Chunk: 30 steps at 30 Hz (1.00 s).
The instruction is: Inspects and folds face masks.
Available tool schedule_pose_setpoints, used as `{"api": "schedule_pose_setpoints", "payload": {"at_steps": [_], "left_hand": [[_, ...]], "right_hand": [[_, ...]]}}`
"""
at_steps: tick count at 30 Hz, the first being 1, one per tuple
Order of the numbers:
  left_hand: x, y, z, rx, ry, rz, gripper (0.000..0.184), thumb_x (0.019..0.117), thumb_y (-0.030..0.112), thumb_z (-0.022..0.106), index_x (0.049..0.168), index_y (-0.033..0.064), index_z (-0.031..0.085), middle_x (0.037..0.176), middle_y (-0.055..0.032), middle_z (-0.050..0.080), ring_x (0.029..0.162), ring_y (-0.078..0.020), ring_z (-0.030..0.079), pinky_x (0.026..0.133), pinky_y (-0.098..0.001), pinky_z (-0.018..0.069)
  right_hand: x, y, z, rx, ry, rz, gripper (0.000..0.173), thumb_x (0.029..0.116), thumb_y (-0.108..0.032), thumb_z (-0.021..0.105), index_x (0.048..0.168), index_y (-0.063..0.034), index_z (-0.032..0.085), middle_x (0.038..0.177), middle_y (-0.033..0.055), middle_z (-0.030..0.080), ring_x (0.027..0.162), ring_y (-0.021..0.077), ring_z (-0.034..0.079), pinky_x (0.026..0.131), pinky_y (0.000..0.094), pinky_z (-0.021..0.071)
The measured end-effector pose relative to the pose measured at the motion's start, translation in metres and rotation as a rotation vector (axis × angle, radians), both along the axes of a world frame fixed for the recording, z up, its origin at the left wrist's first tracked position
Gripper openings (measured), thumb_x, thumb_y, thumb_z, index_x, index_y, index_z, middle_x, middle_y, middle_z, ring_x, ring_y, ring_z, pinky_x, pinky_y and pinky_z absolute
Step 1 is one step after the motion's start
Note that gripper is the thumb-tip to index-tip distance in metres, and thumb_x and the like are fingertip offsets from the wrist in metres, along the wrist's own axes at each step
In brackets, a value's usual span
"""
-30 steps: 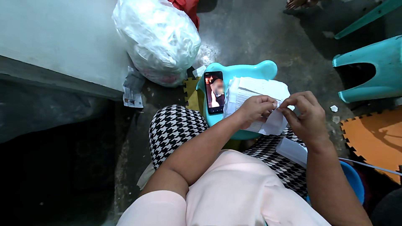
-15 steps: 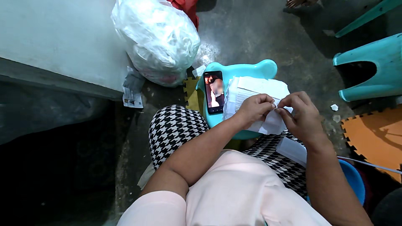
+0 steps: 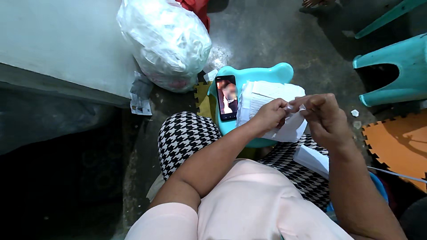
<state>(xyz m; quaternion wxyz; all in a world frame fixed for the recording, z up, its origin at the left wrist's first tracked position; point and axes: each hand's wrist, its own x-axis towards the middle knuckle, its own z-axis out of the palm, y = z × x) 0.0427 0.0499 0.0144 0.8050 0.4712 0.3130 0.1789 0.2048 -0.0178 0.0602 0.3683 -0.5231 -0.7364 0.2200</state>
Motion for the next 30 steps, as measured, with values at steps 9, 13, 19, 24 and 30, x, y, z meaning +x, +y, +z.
{"api": "schedule_pose_setpoints", "payload": {"at_steps": [9, 13, 19, 24, 30], "left_hand": [[-0.001, -0.001, -0.005, -0.006, -0.063, -0.018, 0.018, 0.1067, 0.006, 0.046, 0.122, 0.0019, 0.054, 0.093, -0.0051, 0.064, 0.078, -0.0074, 0.061, 0.071, -0.0278, 0.0538], [-0.003, -0.001, 0.001, -0.052, -0.042, -0.027, 0.026, 0.1091, 0.017, 0.047, 0.132, 0.0039, 0.051, 0.102, -0.0091, 0.065, 0.083, -0.0126, 0.063, 0.074, -0.0322, 0.0553], [-0.002, -0.002, 0.015, -0.182, -0.043, -0.042, 0.029, 0.1107, 0.017, 0.044, 0.138, 0.0053, 0.043, 0.099, -0.0079, 0.067, 0.072, -0.0096, 0.066, 0.07, -0.0265, 0.0578], [-0.001, -0.005, 0.013, -0.23, -0.042, -0.043, 0.04, 0.1116, 0.021, 0.042, 0.149, 0.0085, 0.036, 0.103, -0.0108, 0.067, 0.075, -0.0138, 0.068, 0.071, -0.03, 0.0591], [-0.007, -0.011, 0.021, -0.051, -0.086, -0.051, 0.038, 0.1127, 0.027, 0.036, 0.138, 0.0023, 0.049, 0.11, -0.0083, 0.066, 0.086, -0.0106, 0.067, 0.078, -0.0291, 0.0573]], "right_hand": [[-0.021, 0.013, 0.018, 0.093, -0.184, 0.072, 0.011, 0.1049, -0.013, 0.047, 0.105, -0.0017, 0.048, 0.092, 0.0081, 0.057, 0.076, 0.0059, 0.056, 0.069, 0.0178, 0.0499], [-0.026, -0.001, 0.04, 0.081, -0.173, 0.06, 0.01, 0.1058, -0.016, 0.047, 0.105, -0.0059, 0.046, 0.092, 0.0043, 0.055, 0.075, 0.0024, 0.054, 0.066, 0.0152, 0.048], [-0.026, -0.022, 0.076, 0.051, -0.13, 0.058, 0.01, 0.108, -0.022, 0.048, 0.112, -0.0133, 0.051, 0.094, -0.0029, 0.057, 0.078, -0.0026, 0.056, 0.068, 0.0131, 0.0486], [-0.021, -0.033, 0.084, 0.06, -0.078, 0.061, 0.016, 0.1071, -0.023, 0.053, 0.12, -0.0155, 0.06, 0.101, -0.0038, 0.062, 0.084, -0.0029, 0.059, 0.073, 0.0135, 0.0512], [-0.02, -0.035, 0.085, 0.017, -0.153, 0.005, 0.02, 0.1053, -0.024, 0.055, 0.122, -0.0167, 0.062, 0.097, -0.0029, 0.06, 0.074, -0.0035, 0.054, 0.065, 0.0127, 0.0474]]}}
